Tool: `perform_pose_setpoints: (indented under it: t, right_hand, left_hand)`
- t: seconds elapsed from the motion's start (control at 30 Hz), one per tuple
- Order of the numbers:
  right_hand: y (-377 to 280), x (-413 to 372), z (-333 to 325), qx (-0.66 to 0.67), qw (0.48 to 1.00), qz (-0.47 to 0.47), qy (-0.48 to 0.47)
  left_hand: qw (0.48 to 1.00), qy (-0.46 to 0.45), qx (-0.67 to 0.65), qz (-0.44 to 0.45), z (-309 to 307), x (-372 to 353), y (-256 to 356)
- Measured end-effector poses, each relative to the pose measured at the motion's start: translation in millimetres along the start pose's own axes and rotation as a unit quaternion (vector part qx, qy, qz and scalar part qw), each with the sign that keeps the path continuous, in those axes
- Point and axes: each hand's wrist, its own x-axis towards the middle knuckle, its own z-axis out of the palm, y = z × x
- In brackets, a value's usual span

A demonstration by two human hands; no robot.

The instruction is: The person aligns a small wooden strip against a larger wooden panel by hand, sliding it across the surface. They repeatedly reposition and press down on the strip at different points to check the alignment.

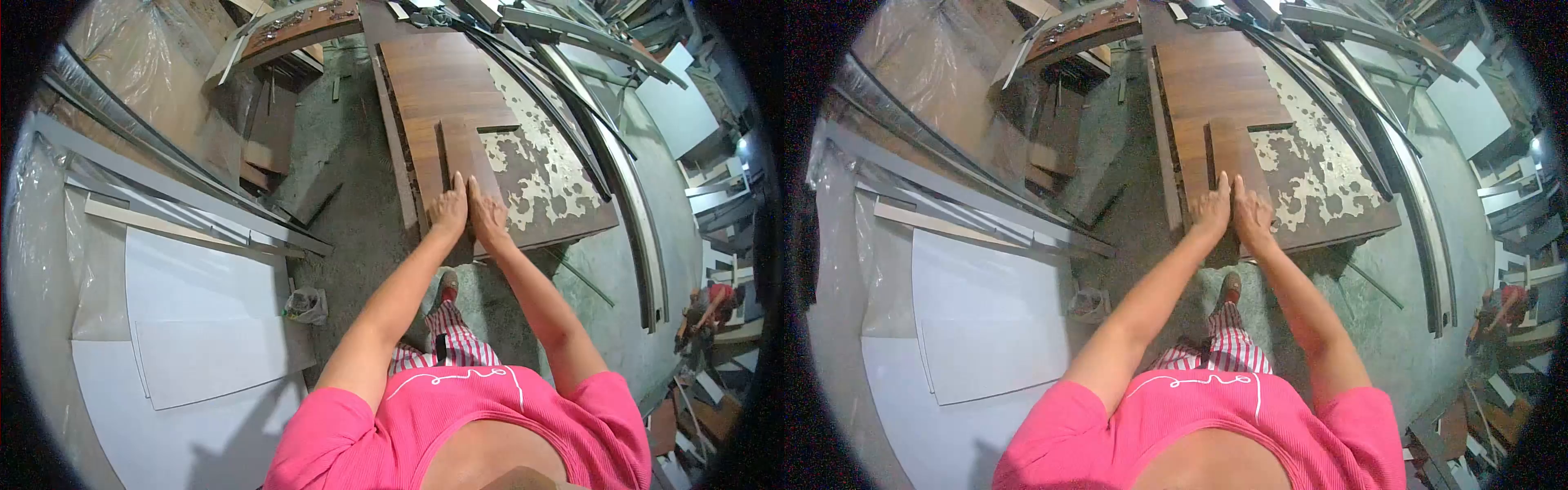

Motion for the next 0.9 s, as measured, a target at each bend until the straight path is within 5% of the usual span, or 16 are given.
perform_pose_setpoints:
  t: [0.4,0.9]
  right_hand:
    - [-13,-40,-15,0.008,1.0,0.009,-0.013]
    - [2,153,28,0.024,0.999,-0.021,-0.016]
  left_hand:
    - [0.997,-0.047,-0.04,-0.053,-13,-41,5]
    - [0.997,-0.017,-0.023,-0.072,1,152,-24]
